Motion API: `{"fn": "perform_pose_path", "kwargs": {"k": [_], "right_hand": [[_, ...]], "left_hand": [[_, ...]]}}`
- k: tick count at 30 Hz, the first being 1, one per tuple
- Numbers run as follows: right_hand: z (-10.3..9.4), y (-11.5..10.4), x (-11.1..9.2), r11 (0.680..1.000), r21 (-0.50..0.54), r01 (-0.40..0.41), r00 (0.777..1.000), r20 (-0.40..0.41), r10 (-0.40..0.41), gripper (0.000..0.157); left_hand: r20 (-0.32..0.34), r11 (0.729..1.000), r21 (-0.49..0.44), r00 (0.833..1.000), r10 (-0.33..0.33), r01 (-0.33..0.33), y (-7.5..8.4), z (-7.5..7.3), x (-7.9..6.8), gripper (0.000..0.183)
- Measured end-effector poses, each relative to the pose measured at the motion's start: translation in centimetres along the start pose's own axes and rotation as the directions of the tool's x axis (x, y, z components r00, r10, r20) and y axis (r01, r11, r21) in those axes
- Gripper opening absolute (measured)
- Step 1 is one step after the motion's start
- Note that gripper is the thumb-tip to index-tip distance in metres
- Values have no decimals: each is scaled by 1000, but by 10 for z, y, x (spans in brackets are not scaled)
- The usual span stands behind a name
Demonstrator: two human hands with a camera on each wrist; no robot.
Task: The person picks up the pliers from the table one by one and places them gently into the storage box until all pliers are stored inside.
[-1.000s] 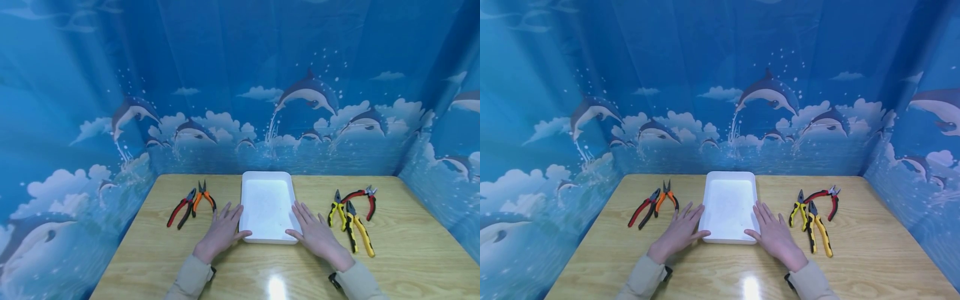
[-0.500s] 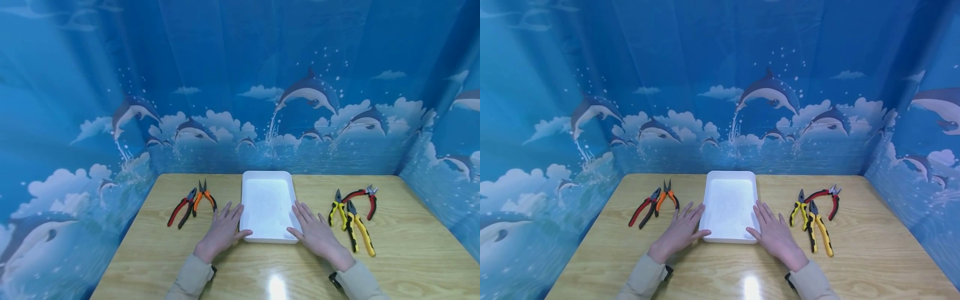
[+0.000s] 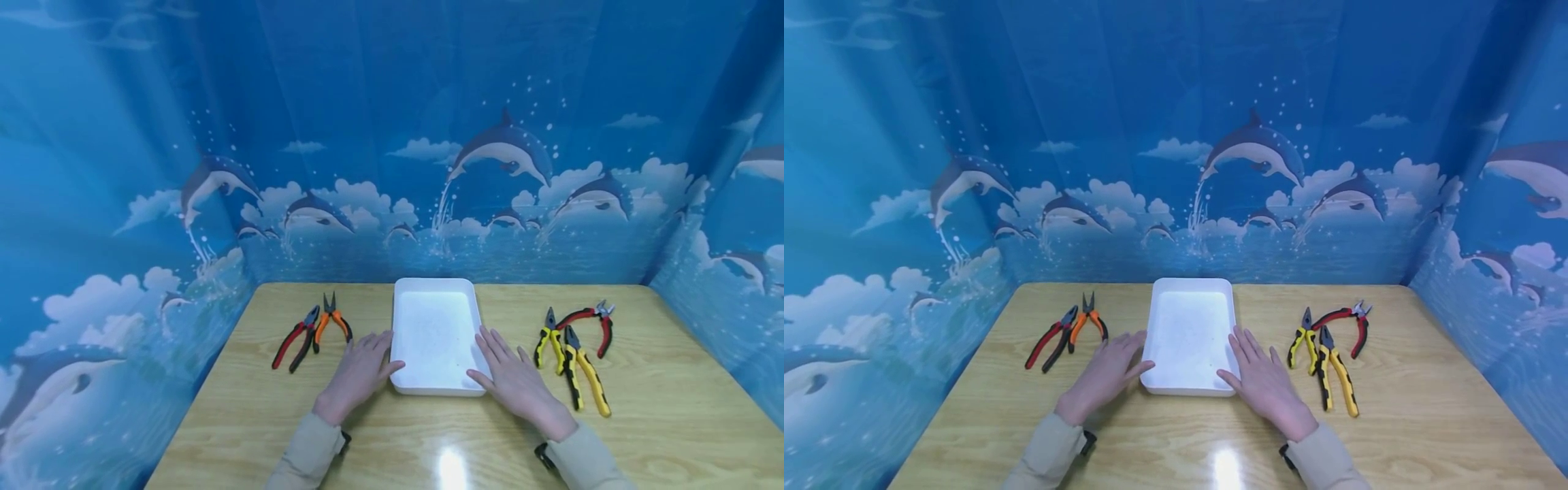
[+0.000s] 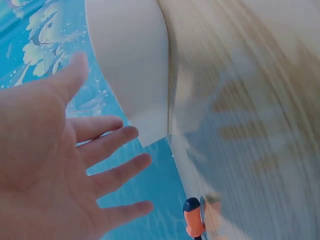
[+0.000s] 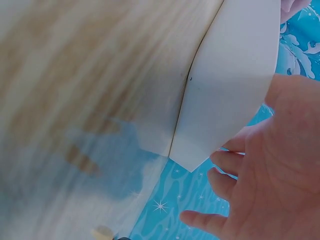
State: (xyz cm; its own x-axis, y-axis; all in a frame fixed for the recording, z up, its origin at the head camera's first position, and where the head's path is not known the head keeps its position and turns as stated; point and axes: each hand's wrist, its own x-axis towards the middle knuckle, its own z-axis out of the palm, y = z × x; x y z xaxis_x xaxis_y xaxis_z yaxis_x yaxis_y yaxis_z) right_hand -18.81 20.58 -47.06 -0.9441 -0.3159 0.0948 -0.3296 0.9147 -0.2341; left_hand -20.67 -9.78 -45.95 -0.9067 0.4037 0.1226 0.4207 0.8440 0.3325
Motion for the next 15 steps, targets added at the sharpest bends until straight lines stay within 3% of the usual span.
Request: {"fn": "perform_pose_path", "kwargs": {"k": [6,15], "right_hand": [[-2,-2,0,1000,-8,1,1000,5,-1,73],[0,1,1,1000,0,11,1000,-9,-11,74]], "left_hand": [[-183,996,83,983,-15,30,-11,-5,9,43],[-271,974,167,957,-103,152,-23,-23,15,41]]}}
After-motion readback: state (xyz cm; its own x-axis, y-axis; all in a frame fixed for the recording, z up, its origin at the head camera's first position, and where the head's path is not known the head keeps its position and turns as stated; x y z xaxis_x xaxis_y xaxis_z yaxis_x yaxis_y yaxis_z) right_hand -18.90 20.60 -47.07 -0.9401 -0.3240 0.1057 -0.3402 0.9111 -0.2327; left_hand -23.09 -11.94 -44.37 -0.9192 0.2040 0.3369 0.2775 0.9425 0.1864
